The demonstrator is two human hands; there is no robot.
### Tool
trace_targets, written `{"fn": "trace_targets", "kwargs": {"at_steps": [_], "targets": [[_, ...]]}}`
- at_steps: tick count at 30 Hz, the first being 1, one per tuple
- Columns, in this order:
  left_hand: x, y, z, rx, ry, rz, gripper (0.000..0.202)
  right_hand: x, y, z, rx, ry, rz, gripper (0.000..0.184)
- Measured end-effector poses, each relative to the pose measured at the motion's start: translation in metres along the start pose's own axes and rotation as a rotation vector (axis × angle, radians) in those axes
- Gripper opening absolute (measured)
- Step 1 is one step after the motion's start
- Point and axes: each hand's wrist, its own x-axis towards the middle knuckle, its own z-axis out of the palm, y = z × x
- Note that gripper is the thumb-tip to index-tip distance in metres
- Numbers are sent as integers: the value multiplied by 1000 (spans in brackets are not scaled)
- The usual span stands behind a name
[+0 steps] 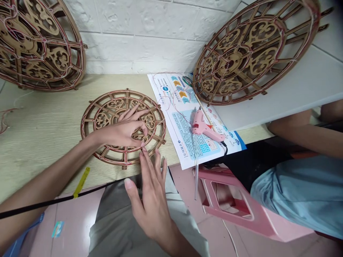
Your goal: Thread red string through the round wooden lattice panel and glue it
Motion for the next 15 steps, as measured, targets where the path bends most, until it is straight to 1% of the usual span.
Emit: {"fn": "trace_targets", "kwargs": {"at_steps": [5, 12, 15], "targets": [[0, 2, 0, 16, -11, -44, 25, 1, 0, -3, 22, -8, 23, 68], [2, 1, 4, 35, 5, -14, 25, 7, 0, -1, -106, 9, -25, 67], [2, -1, 6, 27, 32, -10, 25, 9, 12, -7, -46, 21, -55, 54]]}}
